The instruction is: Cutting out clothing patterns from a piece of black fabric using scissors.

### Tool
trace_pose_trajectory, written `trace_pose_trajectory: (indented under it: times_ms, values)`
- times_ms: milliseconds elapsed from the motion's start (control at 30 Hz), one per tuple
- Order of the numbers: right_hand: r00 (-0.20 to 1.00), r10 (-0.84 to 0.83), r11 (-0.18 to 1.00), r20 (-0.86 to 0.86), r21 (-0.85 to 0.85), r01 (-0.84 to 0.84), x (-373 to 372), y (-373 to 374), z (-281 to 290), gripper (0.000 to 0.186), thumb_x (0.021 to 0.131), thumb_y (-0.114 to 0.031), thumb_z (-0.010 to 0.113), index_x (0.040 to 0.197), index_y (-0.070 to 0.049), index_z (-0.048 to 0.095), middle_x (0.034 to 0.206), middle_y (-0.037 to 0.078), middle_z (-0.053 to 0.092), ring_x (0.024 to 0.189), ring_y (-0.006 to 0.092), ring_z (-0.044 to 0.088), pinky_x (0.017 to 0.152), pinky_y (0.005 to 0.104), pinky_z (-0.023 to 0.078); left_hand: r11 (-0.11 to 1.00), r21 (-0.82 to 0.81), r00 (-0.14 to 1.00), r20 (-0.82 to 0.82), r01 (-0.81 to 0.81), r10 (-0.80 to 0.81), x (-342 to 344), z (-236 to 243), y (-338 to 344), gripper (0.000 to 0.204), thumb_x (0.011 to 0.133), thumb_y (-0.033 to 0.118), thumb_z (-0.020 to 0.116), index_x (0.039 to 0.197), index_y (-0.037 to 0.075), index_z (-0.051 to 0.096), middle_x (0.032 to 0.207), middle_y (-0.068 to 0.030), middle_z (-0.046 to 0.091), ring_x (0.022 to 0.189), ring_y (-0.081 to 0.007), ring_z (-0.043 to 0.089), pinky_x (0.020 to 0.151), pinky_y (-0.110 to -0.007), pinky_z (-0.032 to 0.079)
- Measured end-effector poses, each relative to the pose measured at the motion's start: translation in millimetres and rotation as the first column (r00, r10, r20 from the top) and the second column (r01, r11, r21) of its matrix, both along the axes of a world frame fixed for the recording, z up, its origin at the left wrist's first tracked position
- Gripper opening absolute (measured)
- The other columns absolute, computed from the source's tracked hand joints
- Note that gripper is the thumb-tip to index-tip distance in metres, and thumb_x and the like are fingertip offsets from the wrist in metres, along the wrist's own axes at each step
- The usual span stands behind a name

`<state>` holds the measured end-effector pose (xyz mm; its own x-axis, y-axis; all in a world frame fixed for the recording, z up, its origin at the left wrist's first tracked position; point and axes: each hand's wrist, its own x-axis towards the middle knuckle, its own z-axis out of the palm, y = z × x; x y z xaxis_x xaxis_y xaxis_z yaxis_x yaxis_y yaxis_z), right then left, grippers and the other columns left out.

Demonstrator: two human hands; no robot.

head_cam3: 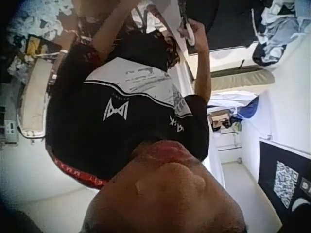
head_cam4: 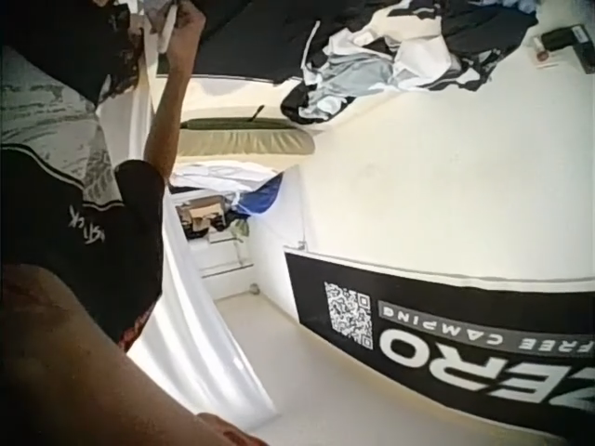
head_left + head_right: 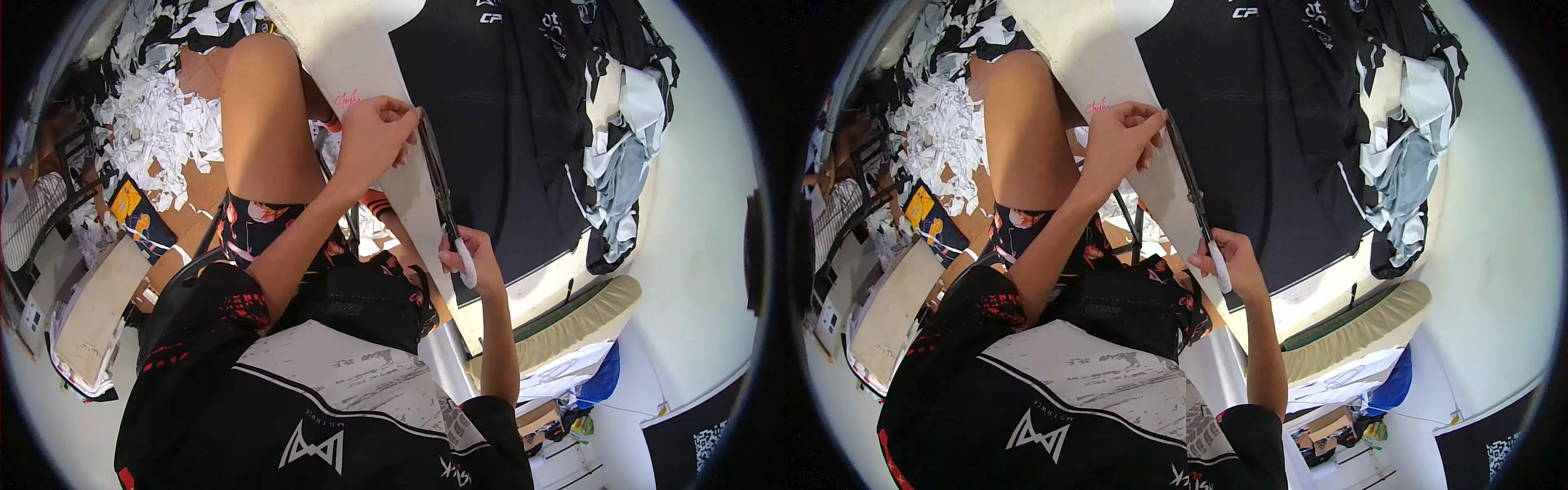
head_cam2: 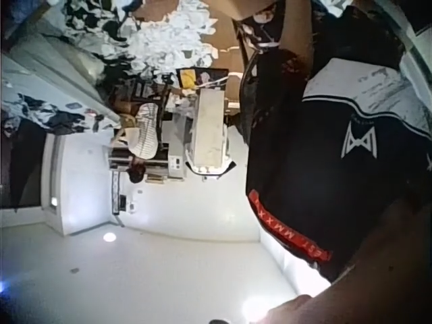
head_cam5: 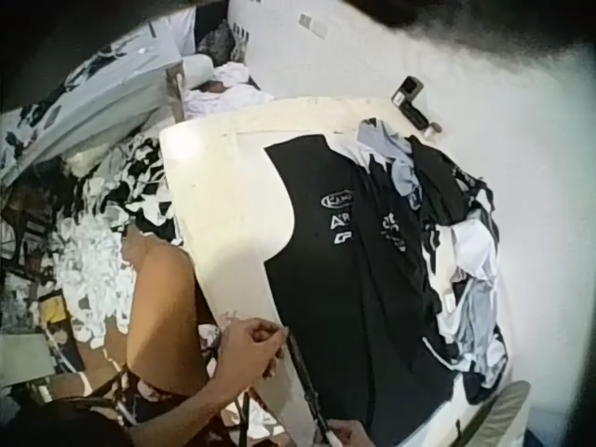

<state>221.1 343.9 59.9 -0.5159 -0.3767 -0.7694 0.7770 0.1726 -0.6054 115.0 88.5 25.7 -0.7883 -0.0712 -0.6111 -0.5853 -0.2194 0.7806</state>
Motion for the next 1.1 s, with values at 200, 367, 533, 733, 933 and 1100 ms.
trace_pose_trajectory:
  times_ms: [200,367,533,733,933,1100]
  values:
    - [0.999,-0.049,0.998,0.010,-0.028,0.049,5,0,-4,0.024,0.083,-0.011,0.086,0.085,-0.001,0.064,0.073,0.001,0.062,0.063,0.0078,0.057,0.059,0.0232,0.046,0.999,0.002,0.999,0.009,-0.038,0.038,4,-2,1,0.021,0.097,0.014,0.068,0.101,-0.007,0.067,0.069,-0.0058,0.065,0.044,-0.0084,0.055,0.041,-0.023,0.042]
    - [1.000,0.019,1.000,-0.019,-0.020,-0.020,0,-4,-9,0.022,0.085,-0.012,0.082,0.087,-0.002,0.063,0.074,0.002,0.062,0.063,0.0098,0.061,0.059,0.0242,0.048,0.999,0.052,1.000,0.011,-0.010,0.010,10,-3,-4,0.022,0.097,0.015,0.069,0.101,-0.007,0.067,0.071,-0.0063,0.065,0.046,-0.0092,0.056,0.043,-0.024,0.044]
    - [0.999,0.008,0.998,-0.040,-0.059,-0.011,0,-5,-10,0.023,0.084,-0.012,0.083,0.087,-0.001,0.062,0.074,0.002,0.061,0.063,0.0094,0.059,0.059,0.0242,0.048,1.000,0.031,0.999,0.044,-0.001,-0.001,2,1,-3,0.022,0.097,0.015,0.069,0.101,-0.007,0.068,0.071,-0.0067,0.065,0.047,-0.0105,0.059,0.044,-0.024,0.046]
    - [1.000,0.000,0.998,-0.028,-0.060,-0.002,5,1,-9,0.024,0.084,-0.013,0.083,0.087,-0.002,0.062,0.074,0.002,0.061,0.063,0.0093,0.058,0.058,0.0238,0.047,0.999,-0.046,0.999,-0.046,-0.005,0.003,0,0,2,0.017,0.094,0.007,0.065,0.095,-0.010,0.068,0.066,-0.0085,0.066,0.049,-0.0143,0.065,0.043,-0.027,0.050]
    - [0.998,0.020,0.998,-0.062,-0.057,-0.023,3,-3,-10,0.024,0.084,-0.013,0.083,0.087,-0.002,0.062,0.073,0.002,0.060,0.062,0.0094,0.058,0.057,0.0240,0.047,0.998,-0.050,0.999,-0.020,0.031,-0.032,1,-4,-2,0.017,0.098,0.009,0.066,0.101,-0.008,0.067,0.069,-0.0063,0.064,0.049,-0.0119,0.060,0.044,-0.026,0.046]
    - [1.000,-0.021,0.998,-0.023,-0.056,0.020,-2,-11,-8,0.025,0.083,-0.011,0.085,0.084,-0.002,0.062,0.073,0.001,0.060,0.063,0.0074,0.056,0.058,0.0240,0.046,1.000,0.004,0.999,-0.037,0.011,-0.011,2,-5,-4,0.016,0.098,0.009,0.066,0.102,-0.007,0.067,0.070,-0.0056,0.063,0.048,-0.0112,0.058,0.045,-0.025,0.045]
